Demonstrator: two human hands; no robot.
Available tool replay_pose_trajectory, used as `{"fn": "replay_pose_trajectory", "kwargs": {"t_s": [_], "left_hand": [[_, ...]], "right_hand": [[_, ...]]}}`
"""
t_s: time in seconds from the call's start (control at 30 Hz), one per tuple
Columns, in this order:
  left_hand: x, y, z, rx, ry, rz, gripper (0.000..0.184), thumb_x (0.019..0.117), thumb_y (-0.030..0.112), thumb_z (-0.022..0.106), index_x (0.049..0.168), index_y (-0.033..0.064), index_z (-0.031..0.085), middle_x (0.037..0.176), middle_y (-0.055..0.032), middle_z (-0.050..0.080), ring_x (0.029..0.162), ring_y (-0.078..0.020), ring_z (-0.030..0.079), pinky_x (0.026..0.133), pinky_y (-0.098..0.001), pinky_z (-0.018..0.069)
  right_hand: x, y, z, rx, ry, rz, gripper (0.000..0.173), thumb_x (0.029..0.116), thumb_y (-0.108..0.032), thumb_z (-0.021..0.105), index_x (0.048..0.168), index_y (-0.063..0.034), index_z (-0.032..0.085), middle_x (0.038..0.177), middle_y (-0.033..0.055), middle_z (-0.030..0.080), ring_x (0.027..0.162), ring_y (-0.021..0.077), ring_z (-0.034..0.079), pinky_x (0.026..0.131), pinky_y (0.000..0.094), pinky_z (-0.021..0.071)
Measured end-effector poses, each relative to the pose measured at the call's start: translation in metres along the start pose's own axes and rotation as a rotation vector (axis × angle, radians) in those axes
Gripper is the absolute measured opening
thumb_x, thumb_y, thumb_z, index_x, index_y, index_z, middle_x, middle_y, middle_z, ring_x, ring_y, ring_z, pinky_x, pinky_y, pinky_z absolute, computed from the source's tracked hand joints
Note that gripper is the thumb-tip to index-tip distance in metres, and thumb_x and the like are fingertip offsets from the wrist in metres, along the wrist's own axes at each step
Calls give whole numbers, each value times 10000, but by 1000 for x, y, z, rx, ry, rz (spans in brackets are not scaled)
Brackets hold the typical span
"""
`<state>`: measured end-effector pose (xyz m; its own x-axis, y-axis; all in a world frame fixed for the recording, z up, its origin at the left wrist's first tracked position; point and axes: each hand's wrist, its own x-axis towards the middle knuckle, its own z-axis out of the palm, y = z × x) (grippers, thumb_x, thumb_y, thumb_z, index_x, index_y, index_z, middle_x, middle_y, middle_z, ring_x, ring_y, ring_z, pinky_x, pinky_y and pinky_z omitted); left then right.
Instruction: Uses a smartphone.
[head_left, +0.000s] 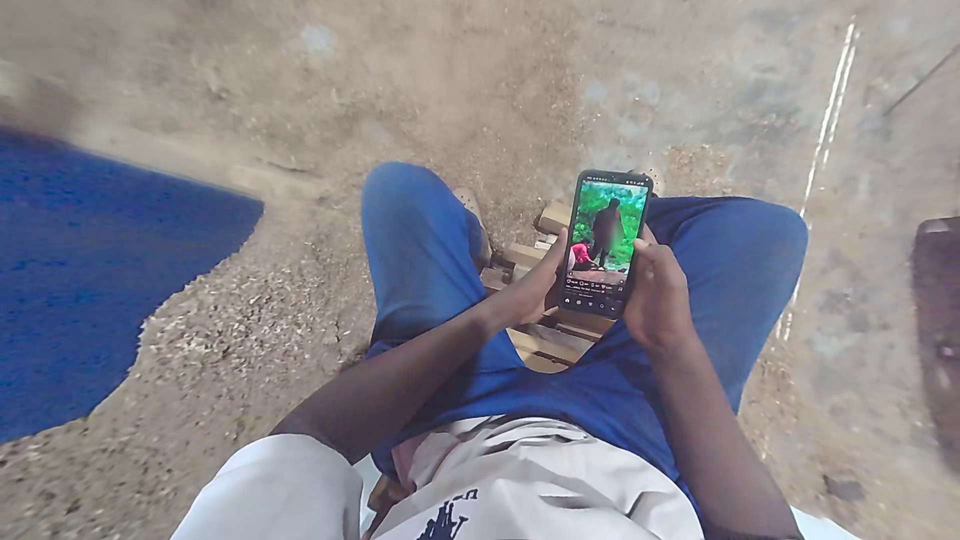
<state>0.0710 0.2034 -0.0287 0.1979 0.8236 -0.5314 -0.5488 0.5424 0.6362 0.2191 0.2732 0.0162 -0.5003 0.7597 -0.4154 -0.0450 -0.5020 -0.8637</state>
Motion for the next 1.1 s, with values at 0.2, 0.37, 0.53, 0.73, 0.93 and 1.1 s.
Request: {"fn": "replay_pose_trajectory", "kwargs": {"t_s": [0.2,0.37,0.53,0.73,0.93,1.1], "left_hand": [[-2,4,5,-42,52,-25,734,1062,579,60,1203,88,587,1020,-54,705,985,-133,687,869,-315,578],[0,4,7,-100,39,-15,730,1064,573,56,1150,108,612,978,-46,711,956,-132,696,841,-322,589],[-1,3,5,-69,38,-9,732,1058,587,65,1171,102,601,1007,-52,705,982,-138,691,866,-327,581],[3,-2,0,-69,-19,38,743,1052,600,63,1203,105,596,1050,-60,708,1016,-154,689,890,-344,582],[3,-3,-1,-60,-26,35,750,1051,600,54,1209,109,599,1063,-54,709,1029,-149,686,901,-347,580],[5,-3,-2,-60,-18,31,750,1049,609,62,1220,115,599,1073,-57,710,1037,-155,687,905,-352,580]], "right_hand": [[1,1,0,13,31,21,499,984,-353,389,1470,-240,421,1217,-25,660,1070,87,663,892,314,581],[0,1,0,13,29,26,512,971,-346,404,1471,-237,423,1197,-26,666,1047,87,670,880,309,586],[0,1,0,-5,37,25,544,980,-351,404,1511,-237,399,1270,-16,638,1115,92,642,936,315,560],[1,2,-1,4,17,1,485,972,-334,396,1441,-234,466,1211,-15,666,1071,95,664,899,320,579],[0,1,-1,2,20,12,506,966,-349,411,1459,-242,455,1229,-22,655,1088,88,653,911,310,571],[0,0,-1,-6,21,12,522,957,-344,411,1468,-241,445,1244,-21,651,1100,86,649,916,313,569]]}}
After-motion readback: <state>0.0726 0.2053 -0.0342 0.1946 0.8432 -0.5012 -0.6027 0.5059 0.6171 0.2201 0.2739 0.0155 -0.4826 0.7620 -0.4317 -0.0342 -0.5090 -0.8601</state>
